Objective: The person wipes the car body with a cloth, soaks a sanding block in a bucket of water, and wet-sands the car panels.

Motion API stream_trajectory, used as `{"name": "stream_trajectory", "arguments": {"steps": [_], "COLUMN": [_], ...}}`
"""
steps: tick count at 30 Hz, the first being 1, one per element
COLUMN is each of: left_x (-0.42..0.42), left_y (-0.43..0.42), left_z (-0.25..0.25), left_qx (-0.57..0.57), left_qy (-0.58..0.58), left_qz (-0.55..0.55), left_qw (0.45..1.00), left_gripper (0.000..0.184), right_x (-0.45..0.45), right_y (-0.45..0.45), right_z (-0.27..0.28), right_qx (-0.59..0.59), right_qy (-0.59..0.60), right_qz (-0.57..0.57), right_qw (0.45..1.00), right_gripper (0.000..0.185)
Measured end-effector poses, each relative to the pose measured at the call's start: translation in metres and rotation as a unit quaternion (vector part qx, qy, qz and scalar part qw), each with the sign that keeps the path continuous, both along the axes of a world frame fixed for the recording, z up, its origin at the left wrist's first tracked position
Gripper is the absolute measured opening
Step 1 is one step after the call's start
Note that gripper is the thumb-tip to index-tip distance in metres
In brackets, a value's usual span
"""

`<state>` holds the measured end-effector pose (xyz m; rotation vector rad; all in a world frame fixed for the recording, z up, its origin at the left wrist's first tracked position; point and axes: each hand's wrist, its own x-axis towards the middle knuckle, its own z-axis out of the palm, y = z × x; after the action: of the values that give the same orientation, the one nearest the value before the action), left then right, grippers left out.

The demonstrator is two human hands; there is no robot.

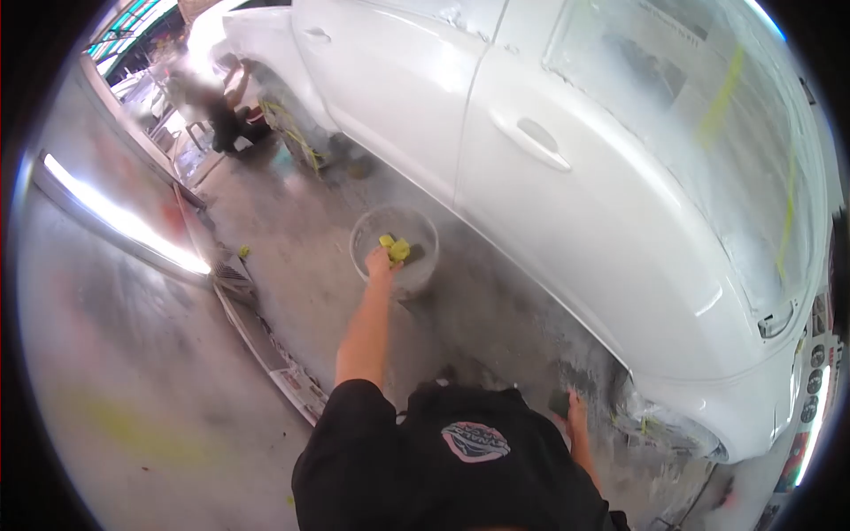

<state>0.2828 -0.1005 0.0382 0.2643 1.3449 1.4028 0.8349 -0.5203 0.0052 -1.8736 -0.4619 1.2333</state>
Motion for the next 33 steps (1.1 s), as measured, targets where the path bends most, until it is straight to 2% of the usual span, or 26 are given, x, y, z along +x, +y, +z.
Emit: {"name": "stream_trajectory", "arguments": {"steps": [1,3,6,10,12,15,18,21,24,26,27,29,30,33], "left_x": [0.001,0.015,0.017,0.025,0.023,0.013,0.001,-0.005,-0.024,-0.027,-0.028,-0.037,-0.037,-0.015], "left_y": [-0.003,-0.017,-0.021,-0.027,-0.037,-0.033,-0.023,-0.011,0.006,0.007,0.006,0.014,0.018,0.011], "left_z": [-0.008,0.018,0.000,-0.010,-0.004,-0.026,-0.042,-0.050,-0.105,-0.095,-0.091,-0.128,-0.127,-0.119], "left_qx": [0.005,-0.007,0.004,-0.039,-0.060,-0.048,-0.082,-0.130,-0.098,-0.089,-0.083,-0.031,-0.001,-0.038], "left_qy": [0.010,-0.029,-0.029,-0.044,-0.039,-0.068,-0.028,0.069,0.259,0.337,0.376,0.450,0.485,0.634], "left_qz": [-0.015,0.024,-0.009,0.022,0.004,0.002,-0.035,-0.060,-0.157,-0.186,-0.202,-0.243,-0.262,-0.217], "left_qw": [1.000,0.999,1.000,0.998,0.997,0.997,0.996,0.987,0.948,0.919,0.901,0.859,0.834,0.741], "left_gripper": [0.029,0.027,0.027,0.031,0.032,0.033,0.036,0.031,0.024,0.022,0.021,0.023,0.024,0.024], "right_x": [0.003,0.000,-0.009,-0.012,-0.020,-0.047,-0.077,-0.121,-0.166,-0.192,-0.203,-0.222,-0.229,-0.235], "right_y": [0.001,0.019,0.041,0.048,0.054,0.068,0.091,0.118,0.148,0.163,0.171,0.182,0.186,0.183], "right_z": [0.005,0.021,0.049,0.045,0.052,0.069,0.082,0.094,0.106,0.111,0.115,0.126,0.134,0.134], "right_qx": [0.008,0.011,0.004,-0.015,-0.017,-0.023,-0.028,-0.028,-0.022,-0.016,-0.011,-0.007,-0.006,0.004], "right_qy": [0.000,0.015,0.064,0.136,0.135,0.125,0.111,0.117,0.102,0.074,0.055,0.014,-0.009,-0.046], "right_qz": [0.002,0.001,-0.001,-0.040,-0.025,-0.001,0.036,0.033,0.080,0.113,0.120,0.136,0.147,0.156], "right_qw": [1.000,1.000,0.998,0.990,0.990,0.992,0.993,0.992,0.991,0.991,0.991,0.991,0.989,0.987], "right_gripper": [0.052,0.053,0.051,0.049,0.048,0.045,0.043,0.042,0.040,0.038,0.038,0.037,0.037,0.038]}}
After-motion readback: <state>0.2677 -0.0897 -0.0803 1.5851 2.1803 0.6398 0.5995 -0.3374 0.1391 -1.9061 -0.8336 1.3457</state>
